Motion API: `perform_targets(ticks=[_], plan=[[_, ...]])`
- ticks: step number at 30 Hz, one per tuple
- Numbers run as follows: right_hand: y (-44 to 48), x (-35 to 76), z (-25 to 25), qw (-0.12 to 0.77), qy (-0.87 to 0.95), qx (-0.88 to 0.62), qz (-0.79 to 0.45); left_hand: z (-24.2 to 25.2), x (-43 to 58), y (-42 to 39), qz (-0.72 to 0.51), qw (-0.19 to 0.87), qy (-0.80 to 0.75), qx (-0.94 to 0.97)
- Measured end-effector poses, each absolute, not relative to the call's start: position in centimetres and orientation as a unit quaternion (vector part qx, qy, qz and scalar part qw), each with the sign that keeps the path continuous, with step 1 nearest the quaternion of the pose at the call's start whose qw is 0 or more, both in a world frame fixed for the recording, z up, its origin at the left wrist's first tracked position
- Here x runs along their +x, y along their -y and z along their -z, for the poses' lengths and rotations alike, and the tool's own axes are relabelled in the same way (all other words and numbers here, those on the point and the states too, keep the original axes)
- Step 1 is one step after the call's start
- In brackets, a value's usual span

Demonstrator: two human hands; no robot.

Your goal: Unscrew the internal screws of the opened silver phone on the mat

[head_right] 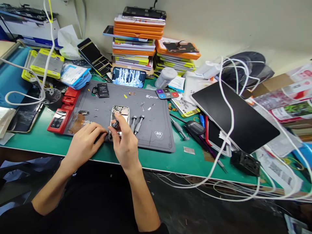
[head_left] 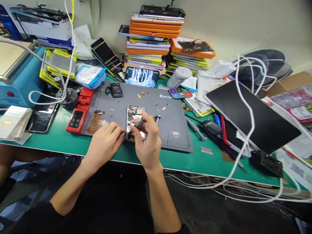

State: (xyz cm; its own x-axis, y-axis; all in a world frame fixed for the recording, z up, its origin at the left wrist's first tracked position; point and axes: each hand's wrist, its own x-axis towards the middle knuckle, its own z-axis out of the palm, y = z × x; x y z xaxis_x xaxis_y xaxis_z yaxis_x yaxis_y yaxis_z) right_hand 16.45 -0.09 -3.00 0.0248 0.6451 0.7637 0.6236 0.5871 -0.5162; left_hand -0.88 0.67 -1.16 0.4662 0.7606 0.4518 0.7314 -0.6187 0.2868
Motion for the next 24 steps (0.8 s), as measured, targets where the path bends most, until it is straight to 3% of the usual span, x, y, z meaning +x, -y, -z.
perform_targets(ticks=[7,14,24], plan=[[0.27,16.72,2.75,0.504,0.732,-0.458,0.01,1.37,-1.01,-0.65,-0.279,0.028,-0.432,0.857],[0.66,17.04,2.74,0.517,0.726,-0.451,-0.027,1.33,-0.94,-0.62,-0.28,0.019,-0.434,0.856],[0.56,17.08,2.29,0.512,0.729,-0.453,0.039,1.29,-0.87,-0.62,-0.28,0.018,-0.436,0.855]])
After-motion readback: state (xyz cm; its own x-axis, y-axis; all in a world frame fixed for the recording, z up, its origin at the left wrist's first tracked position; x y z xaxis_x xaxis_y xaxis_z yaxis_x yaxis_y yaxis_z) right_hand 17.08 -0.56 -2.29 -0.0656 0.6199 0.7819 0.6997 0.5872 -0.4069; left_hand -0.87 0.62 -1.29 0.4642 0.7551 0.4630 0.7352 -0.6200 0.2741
